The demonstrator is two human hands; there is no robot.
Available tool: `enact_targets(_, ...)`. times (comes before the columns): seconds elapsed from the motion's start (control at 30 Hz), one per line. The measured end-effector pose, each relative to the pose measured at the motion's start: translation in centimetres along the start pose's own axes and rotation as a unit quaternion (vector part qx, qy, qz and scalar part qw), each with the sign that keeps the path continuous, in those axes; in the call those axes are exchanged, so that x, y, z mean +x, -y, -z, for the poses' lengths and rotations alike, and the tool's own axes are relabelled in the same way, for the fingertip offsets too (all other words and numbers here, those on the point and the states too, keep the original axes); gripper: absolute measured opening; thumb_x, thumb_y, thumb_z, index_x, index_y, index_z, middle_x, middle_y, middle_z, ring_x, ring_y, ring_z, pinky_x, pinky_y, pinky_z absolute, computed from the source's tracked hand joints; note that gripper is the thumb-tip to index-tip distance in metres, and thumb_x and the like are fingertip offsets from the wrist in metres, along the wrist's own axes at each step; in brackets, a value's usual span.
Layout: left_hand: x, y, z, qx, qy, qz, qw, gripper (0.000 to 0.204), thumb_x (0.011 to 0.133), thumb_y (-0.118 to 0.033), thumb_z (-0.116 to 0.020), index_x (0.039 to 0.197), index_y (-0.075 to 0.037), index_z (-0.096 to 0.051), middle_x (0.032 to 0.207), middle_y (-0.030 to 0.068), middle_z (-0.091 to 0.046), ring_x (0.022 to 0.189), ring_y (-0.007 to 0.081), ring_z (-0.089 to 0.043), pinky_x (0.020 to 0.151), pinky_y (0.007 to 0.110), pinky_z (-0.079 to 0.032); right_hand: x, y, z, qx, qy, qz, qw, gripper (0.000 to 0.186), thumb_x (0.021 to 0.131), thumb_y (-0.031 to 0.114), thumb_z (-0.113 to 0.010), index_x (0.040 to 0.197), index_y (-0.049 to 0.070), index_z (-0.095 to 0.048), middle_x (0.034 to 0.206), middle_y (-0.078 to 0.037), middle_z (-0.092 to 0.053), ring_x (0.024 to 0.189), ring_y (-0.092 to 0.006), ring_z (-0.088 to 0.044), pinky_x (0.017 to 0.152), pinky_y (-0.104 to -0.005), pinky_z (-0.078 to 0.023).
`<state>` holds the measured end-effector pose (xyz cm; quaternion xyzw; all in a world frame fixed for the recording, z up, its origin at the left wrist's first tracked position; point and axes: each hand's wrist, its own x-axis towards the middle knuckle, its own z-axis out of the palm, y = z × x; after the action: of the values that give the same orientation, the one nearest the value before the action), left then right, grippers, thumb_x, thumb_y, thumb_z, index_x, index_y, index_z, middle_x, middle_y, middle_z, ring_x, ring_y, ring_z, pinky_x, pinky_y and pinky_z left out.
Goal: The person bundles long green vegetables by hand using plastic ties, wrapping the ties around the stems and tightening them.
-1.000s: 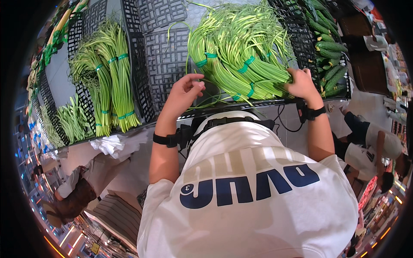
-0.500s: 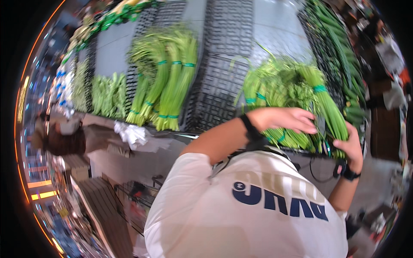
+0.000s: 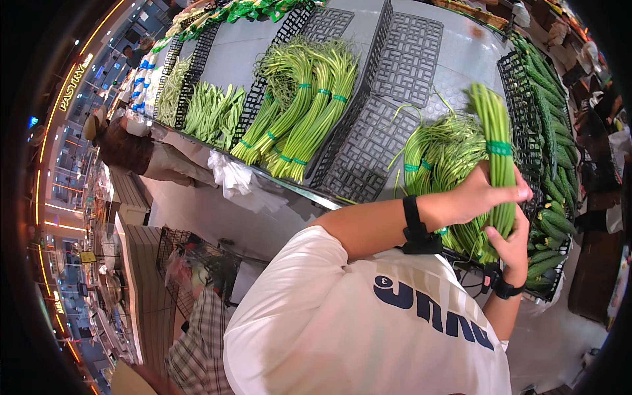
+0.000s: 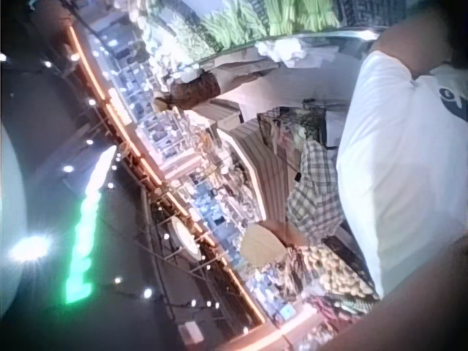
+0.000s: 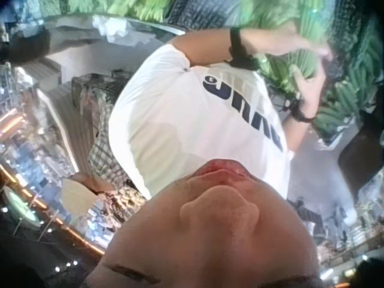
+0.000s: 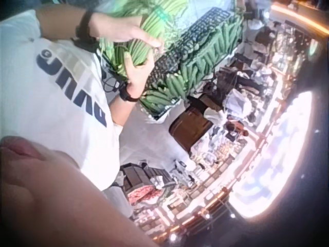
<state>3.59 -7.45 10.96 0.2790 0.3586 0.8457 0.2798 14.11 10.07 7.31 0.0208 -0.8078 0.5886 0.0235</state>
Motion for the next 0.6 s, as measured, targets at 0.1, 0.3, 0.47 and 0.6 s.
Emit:
enact_targets(0.1,-0.8,-2.0,-0.4,-0.111,-0.069,-0.064,0.989,0.059,0.097,-0.006,-0.066,0.147,-0.014,-0.035,0.114,0.015,-0.065,0.1,0.0278,-0.071,0.08,0.041,-0.063,1.7,2.1,-4.0,-0.044,-0.003,0.064,0.997,0.066,0.075,0.013,-0.085,0.133,-0.001,-0.055,0.111,-0.01,-0.068,0.102,-0.0199,-0.066,0.092,-0.0354,-0.053)
enact_targets(0.3,-1.2,-7.2,1.8,-0.029,-0.206,-0.129,0.97,0.054,0.101,-0.014,-0.065,0.145,-0.003,-0.036,0.109,0.0127,-0.065,0.085,0.0217,-0.07,0.072,0.036,-0.059,4.2,1.3,-9.3,-0.075,-0.102,0.111,0.986,0.055,0.082,0.004,-0.073,0.133,0.001,-0.052,0.108,-0.016,-0.069,0.1,-0.0274,-0.07,0.09,-0.0382,-0.054)
enact_targets(0.47,-2.4,-10.1,3.5,-0.01,-0.298,-0.259,0.919,0.033,0.107,-0.02,-0.057,0.134,-0.007,-0.043,0.095,0.0029,-0.056,0.08,0.0156,-0.06,0.074,0.035,-0.056,5.8,1.8,-11.6,-0.047,-0.003,0.054,0.997,0.044,0.084,0.009,-0.074,0.125,0.0,-0.06,0.101,-0.018,-0.073,0.091,-0.0267,-0.072,0.082,-0.0378,-0.056)
enact_targets(0.6,-4.6,-10.7,6.4,-0.021,-0.236,-0.279,0.931,0.039,0.107,-0.032,-0.058,0.136,-0.007,-0.049,0.116,0.0062,-0.061,0.105,0.0194,-0.062,0.092,0.038,-0.054,6.7,2.8,-13.1,-0.005,0.059,0.033,0.998,0.041,0.083,0.013,-0.076,0.12,-0.001,-0.063,0.095,-0.017,-0.072,0.088,-0.026,-0.071,0.081,-0.0373,-0.055)
